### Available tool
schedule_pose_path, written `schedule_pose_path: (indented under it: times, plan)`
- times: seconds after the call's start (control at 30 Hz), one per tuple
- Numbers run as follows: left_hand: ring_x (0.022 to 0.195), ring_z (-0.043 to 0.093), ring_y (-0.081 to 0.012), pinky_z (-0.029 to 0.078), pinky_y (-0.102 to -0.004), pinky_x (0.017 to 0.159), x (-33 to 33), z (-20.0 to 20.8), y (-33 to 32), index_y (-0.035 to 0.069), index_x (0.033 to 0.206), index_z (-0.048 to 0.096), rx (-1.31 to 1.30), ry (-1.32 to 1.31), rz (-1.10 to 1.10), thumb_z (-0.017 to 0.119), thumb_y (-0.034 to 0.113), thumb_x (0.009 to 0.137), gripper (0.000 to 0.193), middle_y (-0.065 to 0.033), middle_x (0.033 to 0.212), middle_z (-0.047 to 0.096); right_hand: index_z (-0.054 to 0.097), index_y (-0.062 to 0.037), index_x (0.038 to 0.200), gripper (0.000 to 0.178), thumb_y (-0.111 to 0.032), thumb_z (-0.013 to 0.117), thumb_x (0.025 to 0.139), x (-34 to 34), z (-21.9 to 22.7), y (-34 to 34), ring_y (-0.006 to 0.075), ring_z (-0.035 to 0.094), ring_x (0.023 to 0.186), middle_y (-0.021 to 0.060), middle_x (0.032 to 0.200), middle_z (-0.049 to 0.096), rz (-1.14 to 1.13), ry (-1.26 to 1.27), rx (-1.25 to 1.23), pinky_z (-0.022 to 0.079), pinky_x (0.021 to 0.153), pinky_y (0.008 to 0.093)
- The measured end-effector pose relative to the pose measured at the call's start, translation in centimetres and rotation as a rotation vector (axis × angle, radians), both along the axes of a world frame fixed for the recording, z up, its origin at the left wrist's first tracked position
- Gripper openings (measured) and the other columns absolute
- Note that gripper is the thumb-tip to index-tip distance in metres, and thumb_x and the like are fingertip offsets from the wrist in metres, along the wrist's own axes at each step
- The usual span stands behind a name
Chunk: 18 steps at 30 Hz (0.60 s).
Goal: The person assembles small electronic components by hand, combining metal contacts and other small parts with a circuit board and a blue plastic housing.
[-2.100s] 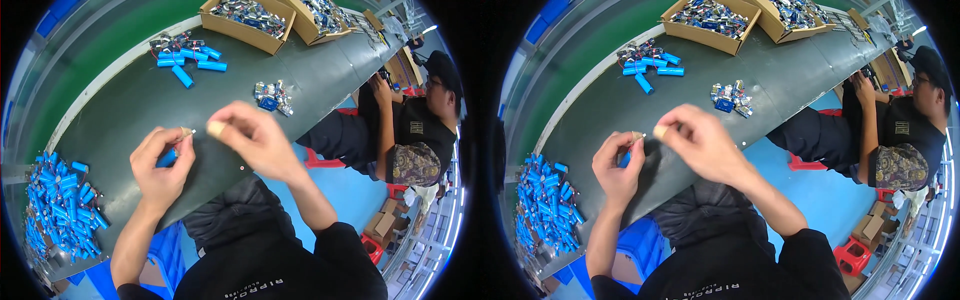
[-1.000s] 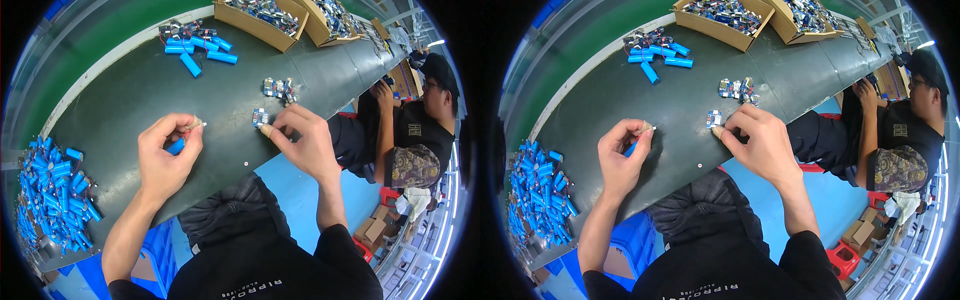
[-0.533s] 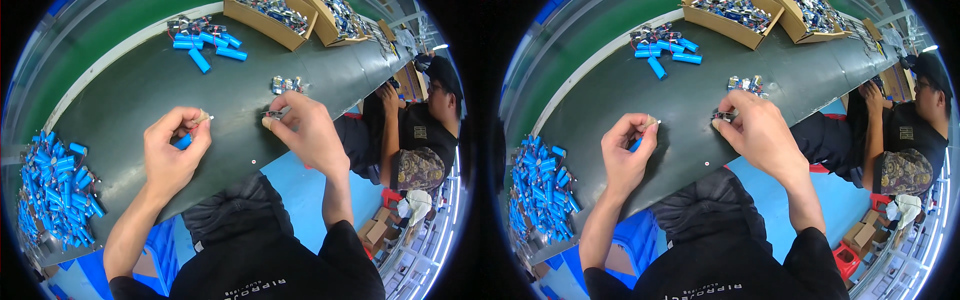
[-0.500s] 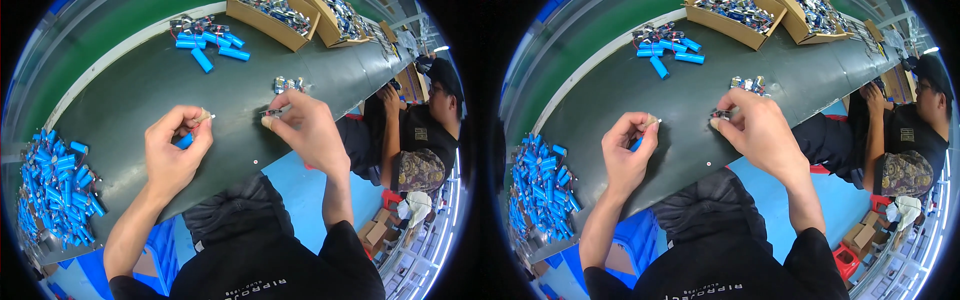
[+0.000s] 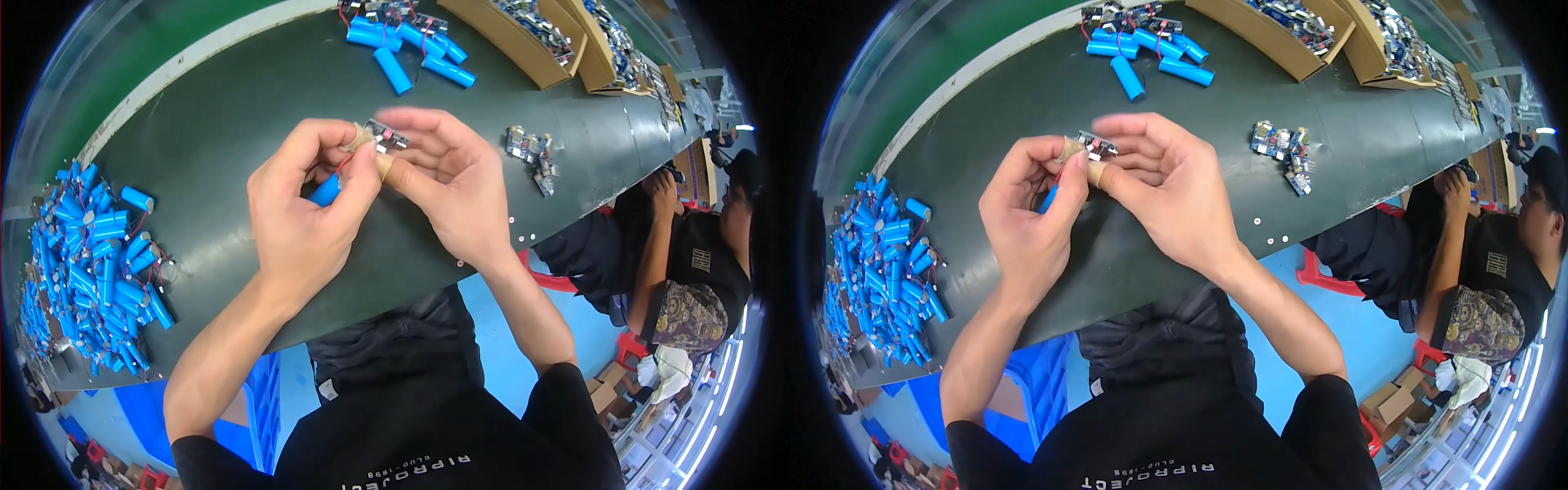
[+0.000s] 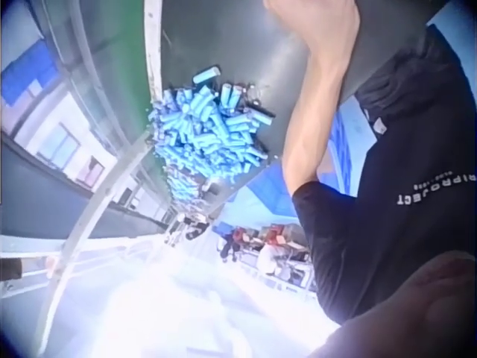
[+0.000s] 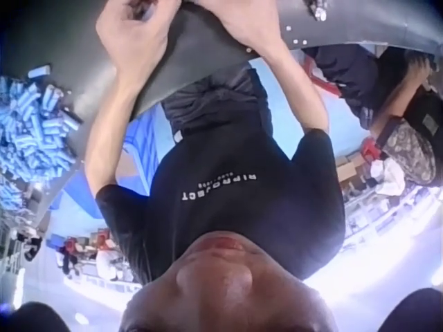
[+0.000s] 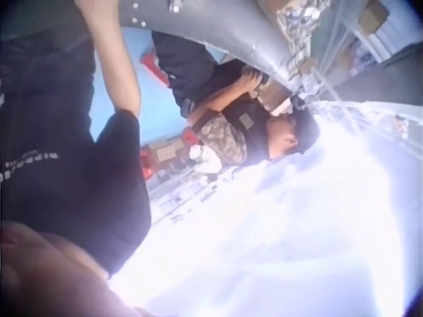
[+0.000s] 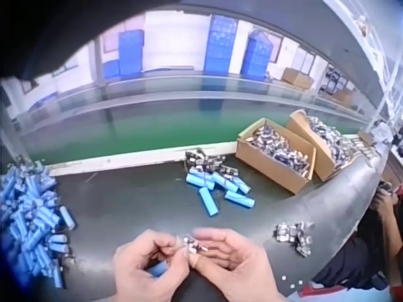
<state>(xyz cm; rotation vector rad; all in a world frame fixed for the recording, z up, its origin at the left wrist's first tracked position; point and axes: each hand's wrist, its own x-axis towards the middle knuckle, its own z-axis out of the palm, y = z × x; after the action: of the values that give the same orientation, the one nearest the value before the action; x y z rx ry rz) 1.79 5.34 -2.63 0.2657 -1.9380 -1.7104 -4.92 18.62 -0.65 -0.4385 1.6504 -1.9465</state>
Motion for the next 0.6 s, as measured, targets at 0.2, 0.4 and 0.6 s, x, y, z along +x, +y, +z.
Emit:
schedule_pose_path:
  times: [0.2, 0.4, 0.6]
  plan:
    - [0.067, 0.055, -0.0041, 0.045, -0.0187, 0.060, 0.2, 0.3, -0.2, -0.002, 0.092, 0.062, -0.070, 0.030, -0.008, 0.070, 0.001, 0.082, 0.013, -0.0008, 0.076, 0.063, 0.061, 0.0024, 0.125, 0.036, 0.007, 0.062, 0.089, 0.1, -1.3, 0.0, 0.0122, 0.063, 0.097, 0.0044, 0.109, 0.061, 0.014, 0.250, 0.061, 0.052, 0.086, 0.0243]
    - [0.079, 0.058, -0.0057, 0.047, -0.0181, 0.072, 0.4, 0.2, -0.3, -0.005, 0.102, 0.062, -0.266, -0.015, 0.007, 0.066, -0.002, 0.088, 0.015, -0.0028, 0.090, 0.064, 0.061, 0.0027, 0.124, 0.035, 0.006, 0.062, 0.089, 0.2, -2.0, 0.0, 0.0105, 0.063, 0.093, 0.0026, 0.104, 0.061, -0.033, 0.393, 0.119, 0.052, 0.080, 0.0214]
    - [0.082, 0.060, -0.0073, 0.049, -0.0193, 0.074, 0.8, 0.8, -0.3, -0.006, 0.103, 0.062, -0.351, 0.001, 0.013, 0.067, -0.001, 0.088, 0.017, -0.0046, 0.092, 0.066, 0.062, 0.0041, 0.123, 0.034, 0.006, 0.063, 0.089, 0.1, -2.3, 0.1, 0.0077, 0.059, 0.086, 0.0020, 0.098, 0.059, -0.025, 0.469, 0.126, 0.050, 0.076, 0.0204]
